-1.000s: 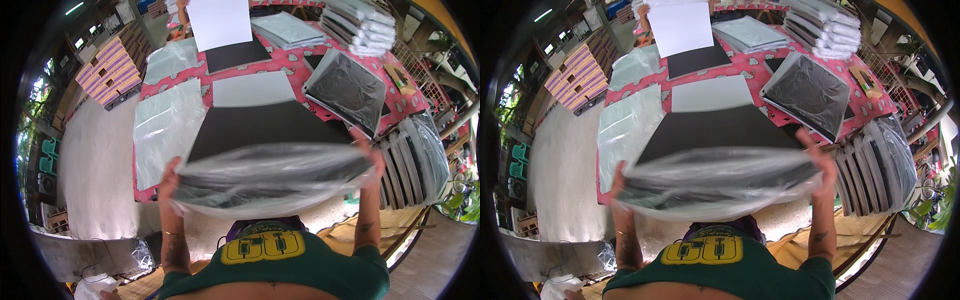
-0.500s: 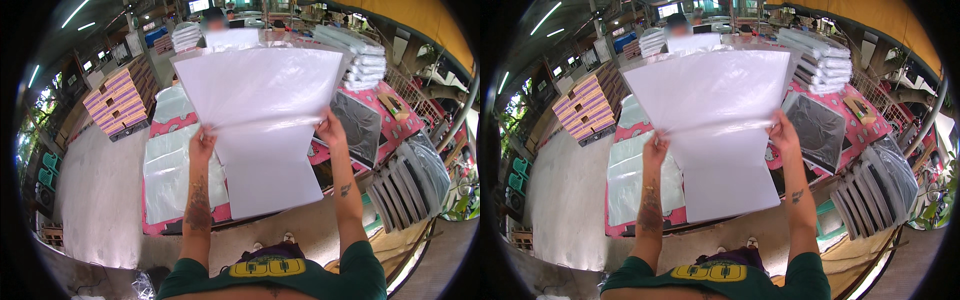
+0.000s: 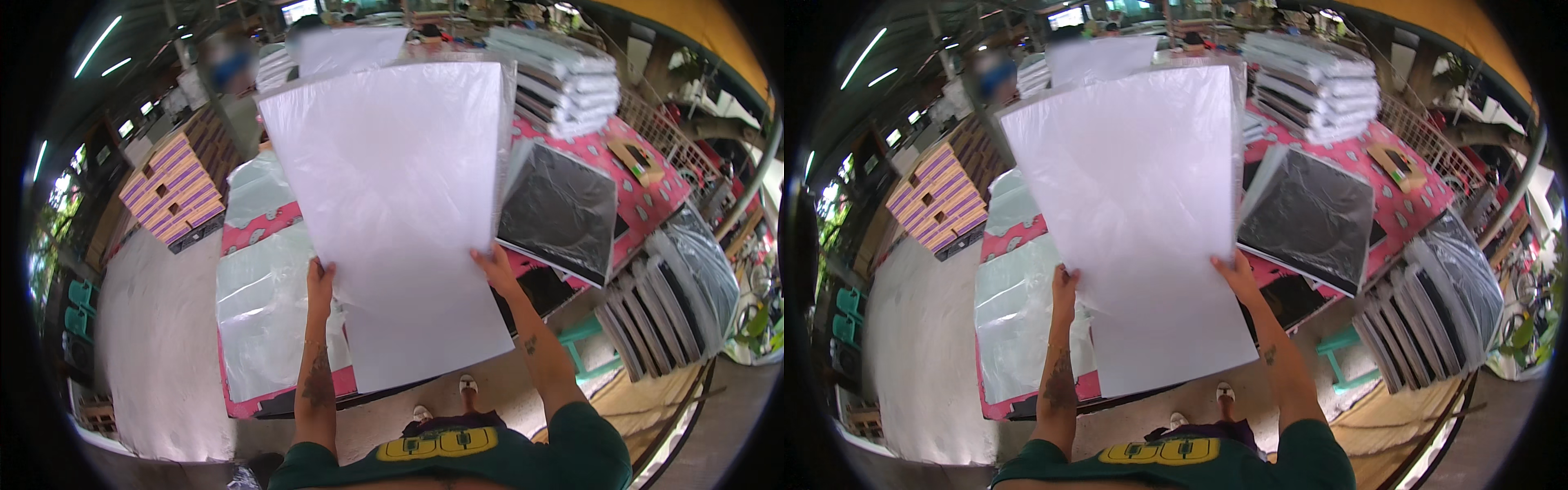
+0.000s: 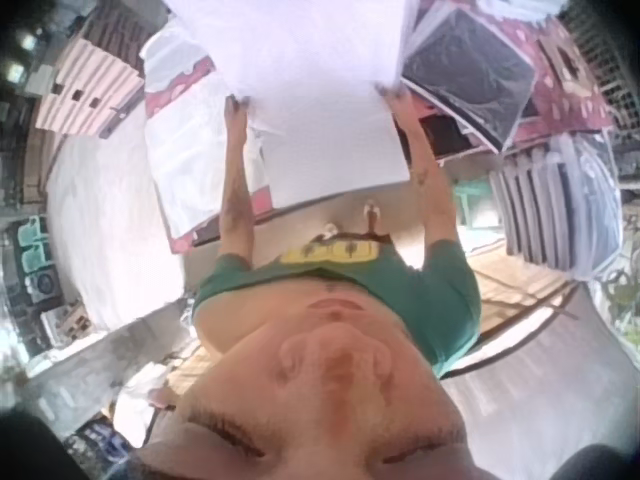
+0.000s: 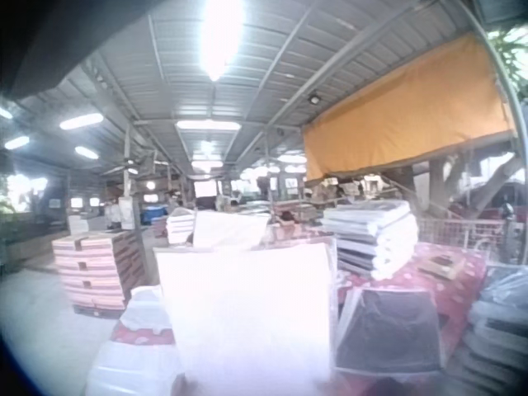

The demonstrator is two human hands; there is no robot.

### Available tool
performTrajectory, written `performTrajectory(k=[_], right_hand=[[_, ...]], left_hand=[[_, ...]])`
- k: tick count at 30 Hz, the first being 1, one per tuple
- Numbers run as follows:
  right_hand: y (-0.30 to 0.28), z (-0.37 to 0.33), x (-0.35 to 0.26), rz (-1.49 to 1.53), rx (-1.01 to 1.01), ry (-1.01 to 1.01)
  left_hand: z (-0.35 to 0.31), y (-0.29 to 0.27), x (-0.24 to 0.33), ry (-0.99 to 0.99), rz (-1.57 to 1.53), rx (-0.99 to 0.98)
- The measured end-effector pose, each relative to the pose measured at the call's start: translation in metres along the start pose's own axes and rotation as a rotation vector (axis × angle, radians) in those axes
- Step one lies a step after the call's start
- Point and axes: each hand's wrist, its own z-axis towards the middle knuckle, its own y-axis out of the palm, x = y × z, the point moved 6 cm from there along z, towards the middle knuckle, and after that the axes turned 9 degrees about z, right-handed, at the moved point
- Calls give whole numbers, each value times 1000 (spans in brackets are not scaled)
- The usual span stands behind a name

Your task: The person picks up flat items from a table and places each one into a separate plastic bag by hand.

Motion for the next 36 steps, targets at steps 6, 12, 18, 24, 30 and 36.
performTrajectory(k=[6, 12, 18, 24, 30, 36], right_hand=[[-158, 26, -43, 93, 334, 79], [-310, 17, -86, -27, 549, 130], [-296, -32, -114, -230, 553, 460], [-280, -58, -121, -1320, 563, 167], [-187, -27, -94, -1729, 167, -168], [-214, -16, -47, -1883, 228, 6]], left_hand=[[17, 150, 64, -136, -227, -436], [22, 337, 96, -368, -426, -682], [23, 424, 66, -699, -760, -462], [14, 428, 75, -694, -705, -471], [-18, 270, 88, -239, -58, -321], [-50, 8, -3, 147, 609, 146]])
